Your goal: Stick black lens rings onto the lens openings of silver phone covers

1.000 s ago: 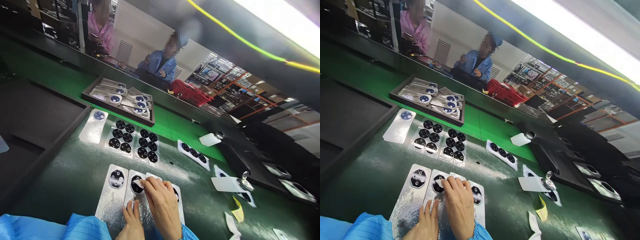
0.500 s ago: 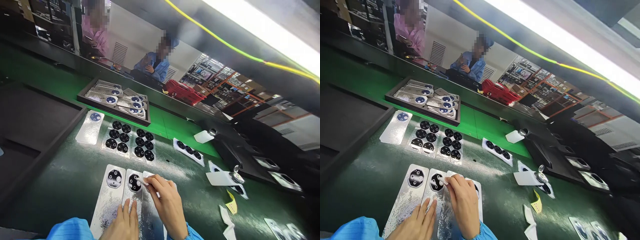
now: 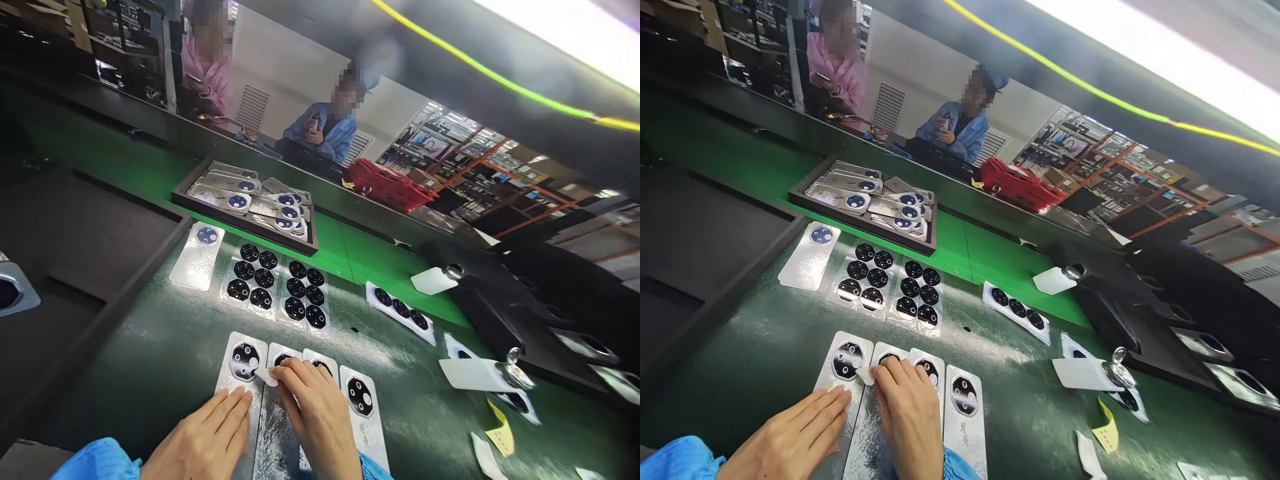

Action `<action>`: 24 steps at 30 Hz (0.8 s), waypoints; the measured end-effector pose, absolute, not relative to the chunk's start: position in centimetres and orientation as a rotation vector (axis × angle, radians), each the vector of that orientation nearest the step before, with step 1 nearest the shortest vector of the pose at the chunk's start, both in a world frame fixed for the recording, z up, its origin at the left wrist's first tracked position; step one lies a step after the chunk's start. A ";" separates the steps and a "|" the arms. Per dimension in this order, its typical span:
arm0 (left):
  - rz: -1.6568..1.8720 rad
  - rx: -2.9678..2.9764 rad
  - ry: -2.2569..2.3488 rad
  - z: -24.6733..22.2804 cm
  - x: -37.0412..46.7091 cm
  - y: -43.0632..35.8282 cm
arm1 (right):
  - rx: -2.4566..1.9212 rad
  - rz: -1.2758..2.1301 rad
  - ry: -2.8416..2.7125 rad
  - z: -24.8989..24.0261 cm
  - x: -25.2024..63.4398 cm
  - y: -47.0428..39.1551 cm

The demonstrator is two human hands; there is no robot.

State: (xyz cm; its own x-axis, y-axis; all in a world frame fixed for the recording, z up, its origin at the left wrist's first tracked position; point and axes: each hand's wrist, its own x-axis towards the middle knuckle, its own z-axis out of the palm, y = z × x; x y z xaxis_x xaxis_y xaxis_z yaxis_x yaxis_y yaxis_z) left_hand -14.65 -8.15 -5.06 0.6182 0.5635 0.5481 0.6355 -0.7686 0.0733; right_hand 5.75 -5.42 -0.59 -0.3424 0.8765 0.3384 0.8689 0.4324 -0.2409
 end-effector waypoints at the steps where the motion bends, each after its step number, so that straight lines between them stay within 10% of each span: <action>1: -0.866 -2.712 -1.011 -5.2 -14.6 -8.2 | -1.476 0.026 -2.273 -0.6 5.5 -5.3; 24: -0.987 -2.734 -1.058 -5.6 -14.4 -8.1 | -1.380 -0.168 -2.446 -0.6 3.6 -5.1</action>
